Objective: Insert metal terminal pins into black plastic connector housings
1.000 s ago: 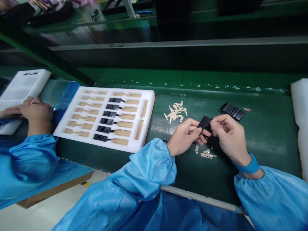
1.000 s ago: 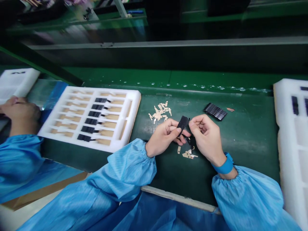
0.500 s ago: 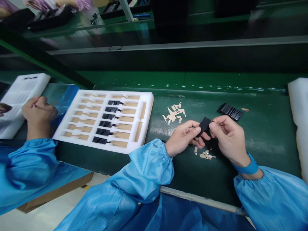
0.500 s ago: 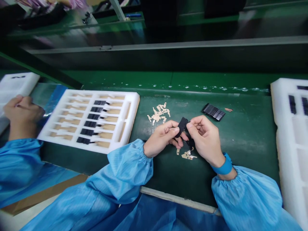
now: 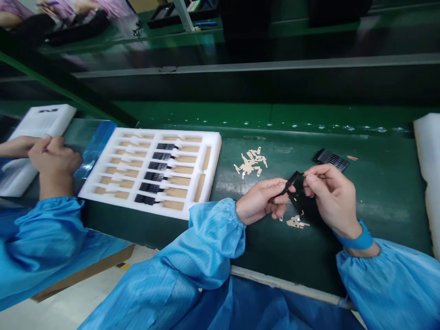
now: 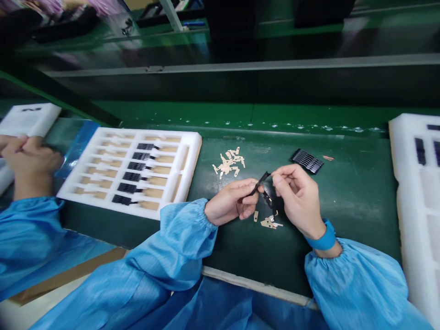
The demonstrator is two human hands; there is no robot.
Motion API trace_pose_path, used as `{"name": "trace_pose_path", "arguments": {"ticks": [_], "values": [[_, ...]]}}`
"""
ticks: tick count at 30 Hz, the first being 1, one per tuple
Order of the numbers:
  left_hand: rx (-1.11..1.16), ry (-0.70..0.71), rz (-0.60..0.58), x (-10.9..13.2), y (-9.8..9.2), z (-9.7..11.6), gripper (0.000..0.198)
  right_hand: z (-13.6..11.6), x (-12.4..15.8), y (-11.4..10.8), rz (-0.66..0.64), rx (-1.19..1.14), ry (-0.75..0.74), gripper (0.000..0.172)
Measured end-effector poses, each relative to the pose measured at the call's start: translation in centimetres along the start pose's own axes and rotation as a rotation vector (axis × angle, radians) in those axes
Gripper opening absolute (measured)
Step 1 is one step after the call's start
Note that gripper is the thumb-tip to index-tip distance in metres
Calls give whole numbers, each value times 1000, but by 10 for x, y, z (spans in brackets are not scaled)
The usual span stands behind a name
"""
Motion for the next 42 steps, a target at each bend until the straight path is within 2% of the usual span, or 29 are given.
{"name": "trace_pose_path", "arguments": {"ticks": [4,10,13,17,24,42], "values": [[-9,0,21,0,-1,0,32,-11,-4,-9,94,70,-102,12],[-28,8,-2,-1,1,-2,32,-22,-1,-8,54,276,-265,5],[-41,27,29,-1,-1,0,34,-29,2,-6,35,380,-357,5],[-61,43,71,0,0,5,36,-35,4,-2,18,409,-427,6],[-89,32,76,1,0,2,36,-35,4,-2,49,418,-438,7],[-70,41,57,1,1,2,33,-20,1,-9,94,383,-291,11]]}}
Point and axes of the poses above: each hand's wrist, its own x-axis away from the middle knuckle, its own y-axis out of the palm, z = x × y, the point moved 10 cm from there along -x, towards the middle knuckle, and after that the axes turned 13 degrees about z, right-handed, at the moved point
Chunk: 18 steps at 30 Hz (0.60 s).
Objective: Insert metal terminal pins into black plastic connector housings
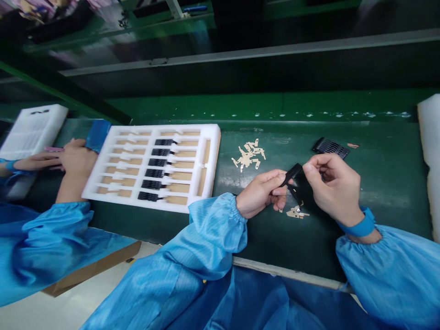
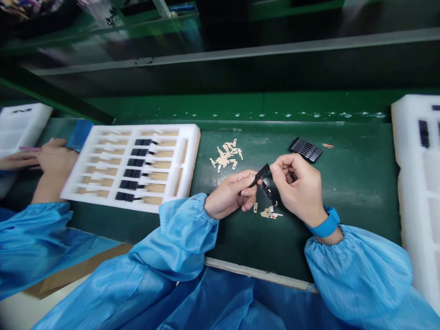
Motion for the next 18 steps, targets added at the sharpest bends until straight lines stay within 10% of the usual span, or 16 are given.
{"name": "trace_pose_path", "arguments": {"ticks": [18], "values": [[-17,28,23,2,0,4,32,3,-2,3,-11,-88,92,7]]}}
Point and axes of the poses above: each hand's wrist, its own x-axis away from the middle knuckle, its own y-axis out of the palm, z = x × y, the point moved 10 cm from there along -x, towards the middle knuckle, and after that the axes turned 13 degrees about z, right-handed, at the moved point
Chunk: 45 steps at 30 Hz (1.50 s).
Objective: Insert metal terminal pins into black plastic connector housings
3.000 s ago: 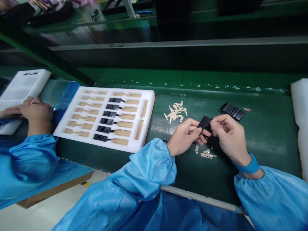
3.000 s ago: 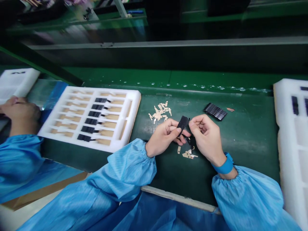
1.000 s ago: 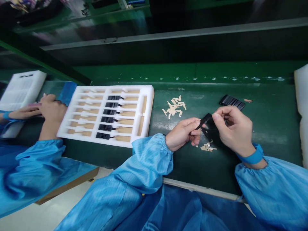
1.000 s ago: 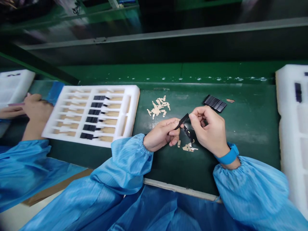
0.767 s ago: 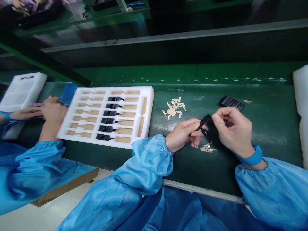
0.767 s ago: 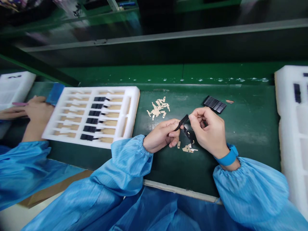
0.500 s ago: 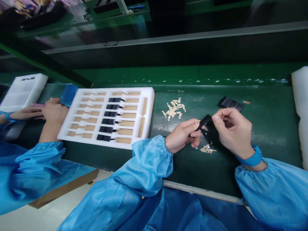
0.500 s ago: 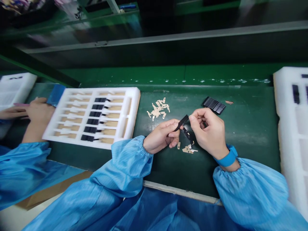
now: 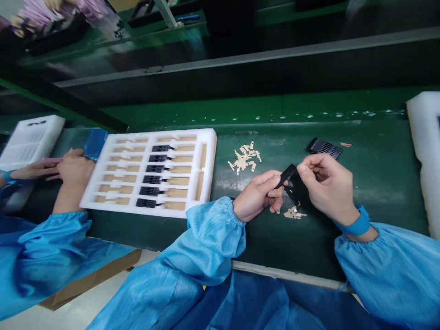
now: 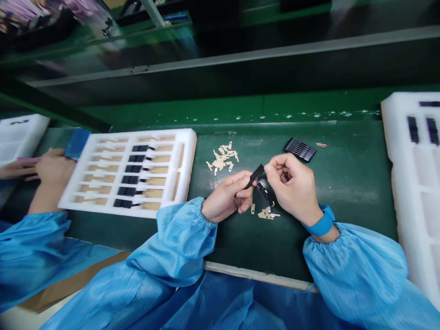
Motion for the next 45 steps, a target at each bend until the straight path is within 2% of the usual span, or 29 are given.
{"name": "trace_pose_path", "arguments": {"ticks": [16,24,30,33,35,40,45], "values": [[-42,-7,-9,0,-1,-1,34,-1,0,2,-24,-11,17,11],[-56,9,14,0,-2,0,37,4,-2,4,-29,-57,93,17],[-49,20,48,-3,-6,1,37,15,-3,11,-82,-87,168,22],[-42,29,66,-3,-8,2,38,20,-6,5,-25,-85,188,23],[-40,37,59,-3,-7,3,38,20,-6,5,-27,-128,209,28],[-34,33,-10,-1,-2,1,41,14,15,33,-291,-262,297,33],[-27,5,-101,2,4,-4,41,17,31,45,-277,-608,542,29]]}}
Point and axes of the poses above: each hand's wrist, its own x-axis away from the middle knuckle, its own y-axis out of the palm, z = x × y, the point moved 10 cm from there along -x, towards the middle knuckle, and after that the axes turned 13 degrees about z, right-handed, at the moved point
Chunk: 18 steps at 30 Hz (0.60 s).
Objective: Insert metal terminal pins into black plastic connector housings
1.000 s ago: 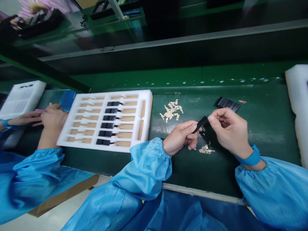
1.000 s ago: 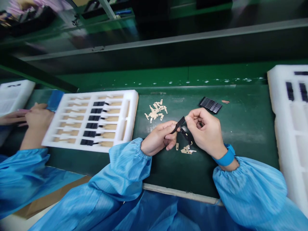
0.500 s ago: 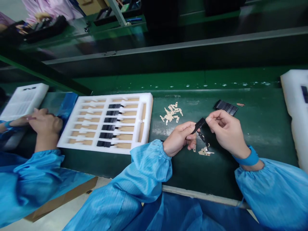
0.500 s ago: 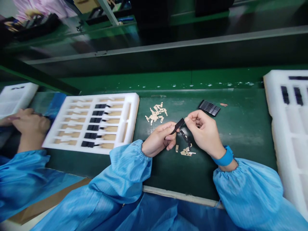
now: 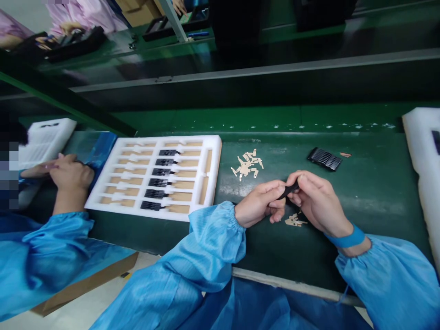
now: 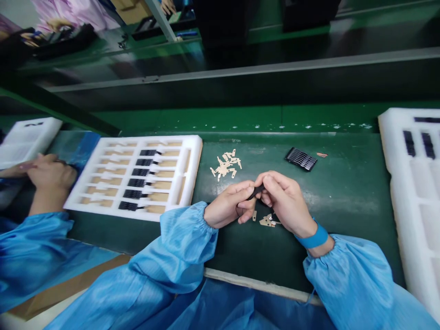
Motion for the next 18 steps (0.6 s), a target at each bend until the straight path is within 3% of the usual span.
{"name": "trace_pose_path", "arguments": {"ticks": [7,15,18], "values": [[12,-38,2,1,0,-3,45,11,2,4,-12,-146,239,34],[87,-59,4,1,0,-4,35,7,2,-1,-31,-26,54,31],[97,-51,4,1,1,-2,35,1,0,-7,-10,129,-52,26]]}}
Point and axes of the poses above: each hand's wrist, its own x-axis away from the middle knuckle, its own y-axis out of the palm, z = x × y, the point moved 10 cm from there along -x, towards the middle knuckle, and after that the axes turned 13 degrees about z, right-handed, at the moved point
